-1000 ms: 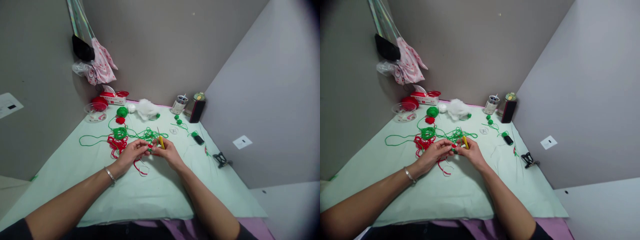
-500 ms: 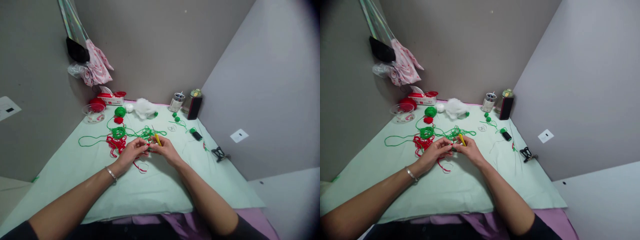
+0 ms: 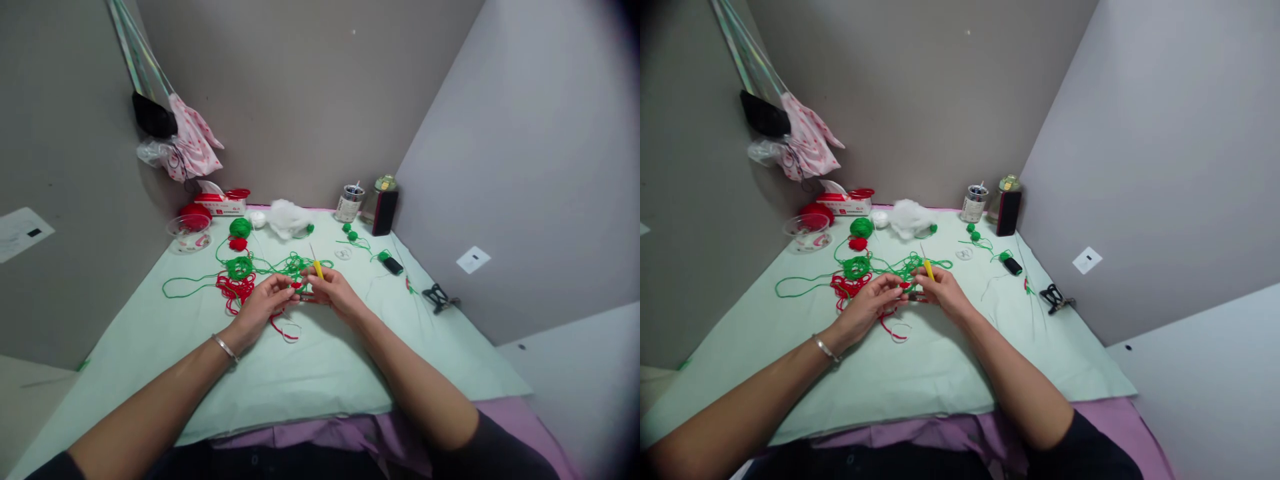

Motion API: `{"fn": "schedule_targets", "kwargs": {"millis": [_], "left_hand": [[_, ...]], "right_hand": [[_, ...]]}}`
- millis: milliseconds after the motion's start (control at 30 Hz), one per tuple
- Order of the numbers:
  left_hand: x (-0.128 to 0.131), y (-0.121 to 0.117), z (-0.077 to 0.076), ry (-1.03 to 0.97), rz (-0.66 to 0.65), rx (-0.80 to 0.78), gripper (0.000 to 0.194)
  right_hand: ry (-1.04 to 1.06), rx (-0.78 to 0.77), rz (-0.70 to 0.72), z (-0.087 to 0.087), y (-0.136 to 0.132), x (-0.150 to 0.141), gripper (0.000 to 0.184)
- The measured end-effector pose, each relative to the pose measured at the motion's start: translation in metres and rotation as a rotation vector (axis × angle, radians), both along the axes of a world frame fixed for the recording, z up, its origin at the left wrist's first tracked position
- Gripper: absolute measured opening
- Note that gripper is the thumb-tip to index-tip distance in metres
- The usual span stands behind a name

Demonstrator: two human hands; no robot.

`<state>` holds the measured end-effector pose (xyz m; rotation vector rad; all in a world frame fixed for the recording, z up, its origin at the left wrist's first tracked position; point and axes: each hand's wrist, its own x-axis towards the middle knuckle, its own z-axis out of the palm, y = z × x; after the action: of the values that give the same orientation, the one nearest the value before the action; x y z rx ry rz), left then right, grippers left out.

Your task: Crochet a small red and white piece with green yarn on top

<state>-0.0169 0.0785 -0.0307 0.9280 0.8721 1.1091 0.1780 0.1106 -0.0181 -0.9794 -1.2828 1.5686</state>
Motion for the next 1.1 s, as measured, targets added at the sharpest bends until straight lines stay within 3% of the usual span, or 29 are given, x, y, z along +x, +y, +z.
{"fn": "schedule_targets", "kwargs": {"millis": [333, 733, 1100], "left_hand": [[-0.002, -0.002, -0.001, -0.004, 0.001, 0.0, 0.045], [-0.004, 0.0, -0.005, 0.01, -0.033, -0.005, 0.048], [-0.005, 0.001, -0.004, 0.017, -0.033, -0.021, 0.033]], "right_hand": [[-0.048, 0.018, 0.001, 0.003, -0.002, -0.002, 0.045], [-0.125, 0.042, -0.004, -0.005, -0.005, -0.008, 0.047], [-0.055, 0.008, -0.004, 0.0, -0.006, -0.007, 0.05]]}}
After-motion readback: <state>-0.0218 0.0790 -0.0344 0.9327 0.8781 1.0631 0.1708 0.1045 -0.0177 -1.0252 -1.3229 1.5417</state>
